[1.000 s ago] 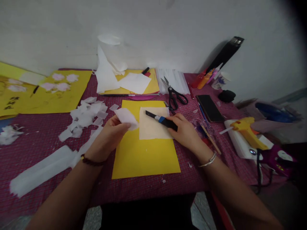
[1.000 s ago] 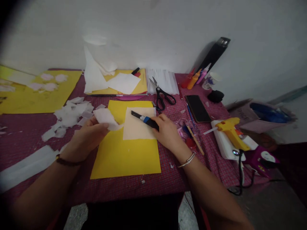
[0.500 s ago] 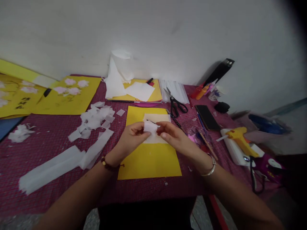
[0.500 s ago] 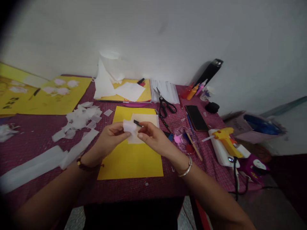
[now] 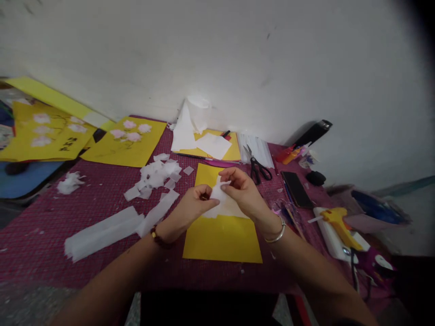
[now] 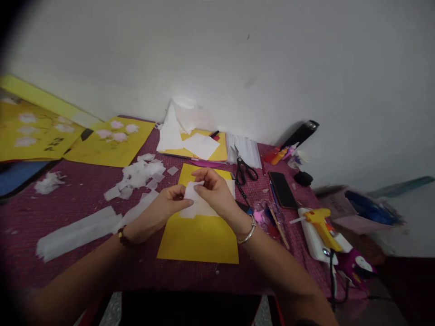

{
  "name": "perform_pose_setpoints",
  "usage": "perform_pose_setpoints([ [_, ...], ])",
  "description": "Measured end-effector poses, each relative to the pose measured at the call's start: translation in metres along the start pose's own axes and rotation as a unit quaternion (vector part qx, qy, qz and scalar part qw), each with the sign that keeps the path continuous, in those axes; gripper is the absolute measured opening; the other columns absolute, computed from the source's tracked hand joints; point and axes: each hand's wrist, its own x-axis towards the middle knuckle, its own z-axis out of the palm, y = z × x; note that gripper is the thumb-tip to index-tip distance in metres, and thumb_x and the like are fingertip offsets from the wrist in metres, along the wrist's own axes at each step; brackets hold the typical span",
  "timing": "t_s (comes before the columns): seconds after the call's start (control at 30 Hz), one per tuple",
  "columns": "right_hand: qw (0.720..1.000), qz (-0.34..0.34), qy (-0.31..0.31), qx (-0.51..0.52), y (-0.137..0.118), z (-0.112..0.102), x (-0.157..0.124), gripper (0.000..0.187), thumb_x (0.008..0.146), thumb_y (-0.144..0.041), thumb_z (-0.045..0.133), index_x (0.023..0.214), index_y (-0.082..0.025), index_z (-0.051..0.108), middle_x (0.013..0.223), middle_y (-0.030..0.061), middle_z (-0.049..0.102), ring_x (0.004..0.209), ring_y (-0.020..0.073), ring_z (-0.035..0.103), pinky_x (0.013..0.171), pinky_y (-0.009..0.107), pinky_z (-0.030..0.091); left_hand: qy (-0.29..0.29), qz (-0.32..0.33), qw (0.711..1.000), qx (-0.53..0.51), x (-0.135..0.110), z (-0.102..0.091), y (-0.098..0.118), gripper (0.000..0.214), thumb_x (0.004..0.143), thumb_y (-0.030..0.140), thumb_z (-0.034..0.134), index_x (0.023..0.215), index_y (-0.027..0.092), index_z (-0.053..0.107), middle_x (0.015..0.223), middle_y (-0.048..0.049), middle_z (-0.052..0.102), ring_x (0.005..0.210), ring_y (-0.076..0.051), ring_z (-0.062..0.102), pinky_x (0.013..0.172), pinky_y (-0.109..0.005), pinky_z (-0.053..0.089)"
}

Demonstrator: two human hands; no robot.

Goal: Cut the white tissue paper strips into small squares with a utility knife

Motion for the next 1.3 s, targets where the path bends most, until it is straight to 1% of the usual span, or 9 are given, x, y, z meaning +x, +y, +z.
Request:
perform_pose_setpoints([
  [0.13, 1.0, 0.01, -0.027, -0.012, 0.004, 0.013, 0.014, 0.026, 0.07, -0.022, 0.064, 0.095, -0.024, 0.059, 0.081, -0.0011, 0.056, 0.075, 0.0141, 0.053, 0.067, 0.027, 0.044, 0.042, -0.004, 0.998, -0.039, -0.007, -0.008, 0.006, 0.019, 0.067, 0.023, 0.072, 0.072, 0.017, 0.055, 0.065, 0.0059, 0.052, 0.055, -0.009, 0.046, 0.055, -0.023, 0.035],
  [0.27, 0.999, 0.016, -0.043, -0.003, 0.014, 0.028, 0.027, 0.024, 0.068, -0.021, 0.062, 0.092, -0.024, 0.059, 0.081, -0.0013, 0.055, 0.075, 0.0144, 0.053, 0.068, 0.028, 0.044, 0.047, -0.088, 0.983, -0.156, -0.021, -0.013, 0.005, 0.035, 0.065, 0.022, 0.074, 0.096, 0.019, 0.059, 0.079, 0.0014, 0.064, 0.062, -0.013, 0.058, 0.06, -0.026, 0.044],
  [0.43, 0.995, 0.043, -0.079, 0.033, 0.024, 0.039, 0.033, 0.027, 0.067, -0.017, 0.06, 0.093, -0.023, 0.059, 0.084, -0.0012, 0.058, 0.075, 0.0131, 0.055, 0.066, 0.026, 0.043, 0.09, -0.179, 0.967, -0.16, -0.057, -0.023, -0.019, 0.03, 0.067, 0.035, 0.077, 0.085, 0.018, 0.061, 0.067, 0.0019, 0.063, 0.045, -0.009, 0.049, 0.044, -0.021, 0.034],
  [0.5, 0.994, 0.049, -0.094, 0.029, 0.026, 0.04, 0.03, 0.027, 0.067, -0.014, 0.059, 0.093, -0.023, 0.06, 0.085, -0.0009, 0.059, 0.076, 0.013, 0.056, 0.067, 0.026, 0.043, 0.101, -0.172, 0.97, -0.138, -0.072, -0.023, -0.025, 0.025, 0.072, 0.038, 0.074, 0.082, 0.018, 0.064, 0.066, 0.0017, 0.063, 0.047, -0.009, 0.049, 0.044, -0.021, 0.033],
  [0.6, 0.991, 0.067, -0.114, -0.002, 0.027, 0.04, 0.02, 0.028, 0.069, -0.012, 0.057, 0.095, -0.022, 0.061, 0.087, -0.0003, 0.06, 0.078, 0.0131, 0.057, 0.069, 0.027, 0.045, 0.089, -0.113, 0.982, -0.123, -0.085, -0.019, -0.026, 0.023, 0.071, 0.031, 0.076, 0.089, 0.02, 0.067, 0.085, -0.0024, 0.07, 0.077, -0.018, 0.063, 0.069, -0.027, 0.047],
  [0.73, 0.984, 0.1, -0.145, -0.023, 0.03, 0.041, 0.012, 0.027, 0.071, -0.014, 0.055, 0.096, -0.022, 0.06, 0.087, 0.0003, 0.061, 0.075, 0.013, 0.057, 0.067, 0.027, 0.047, 0.085, -0.065, 0.972, -0.209, -0.078, -0.012, -0.023, 0.051, 0.063, 0.03, 0.082, 0.11, 0.022, 0.064, 0.106, -0.0077, 0.069, 0.099, -0.024, 0.063, 0.085, -0.033, 0.047],
  [0.87, 0.979, 0.105, -0.169, -0.033, 0.039, 0.044, 0.012, 0.029, 0.072, -0.013, 0.054, 0.099, -0.022, 0.059, 0.089, 0.0008, 0.063, 0.075, 0.0128, 0.059, 0.069, 0.028, 0.048, 0.099, -0.136, 0.936, -0.309, -0.063, -0.011, -0.028, 0.036, 0.065, 0.038, 0.08, 0.092, 0.018, 0.068, 0.074, -0.0039, 0.068, 0.066, -0.016, 0.061, 0.065, -0.027, 0.047],
  [1.0, 0.981, 0.082, -0.172, -0.048, 0.047, 0.042, 0.011, 0.027, 0.075, -0.014, 0.055, 0.1, -0.021, 0.059, 0.093, 0.0023, 0.064, 0.084, 0.0147, 0.062, 0.076, 0.031, 0.049, 0.142, -0.202, 0.924, -0.292, -0.061, -0.012, -0.031, 0.028, 0.066, 0.04, 0.078, 0.079, 0.017, 0.067, 0.054, 0.0027, 0.058, 0.048, -0.01, 0.051, 0.05, -0.023, 0.04],
  [1.3, 0.981, 0.028, -0.153, -0.117, 0.032, 0.035, 0.004, 0.023, 0.079, -0.013, 0.054, 0.1, -0.022, 0.06, 0.085, 0.0001, 0.061, 0.075, 0.0134, 0.056, 0.07, 0.029, 0.046, 0.192, -0.153, 0.936, -0.252, -0.064, -0.004, -0.028, 0.032, 0.072, 0.04, 0.075, 0.093, 0.019, 0.065, 0.071, 0.0005, 0.07, 0.057, -0.013, 0.061, 0.056, -0.024, 0.045],
])
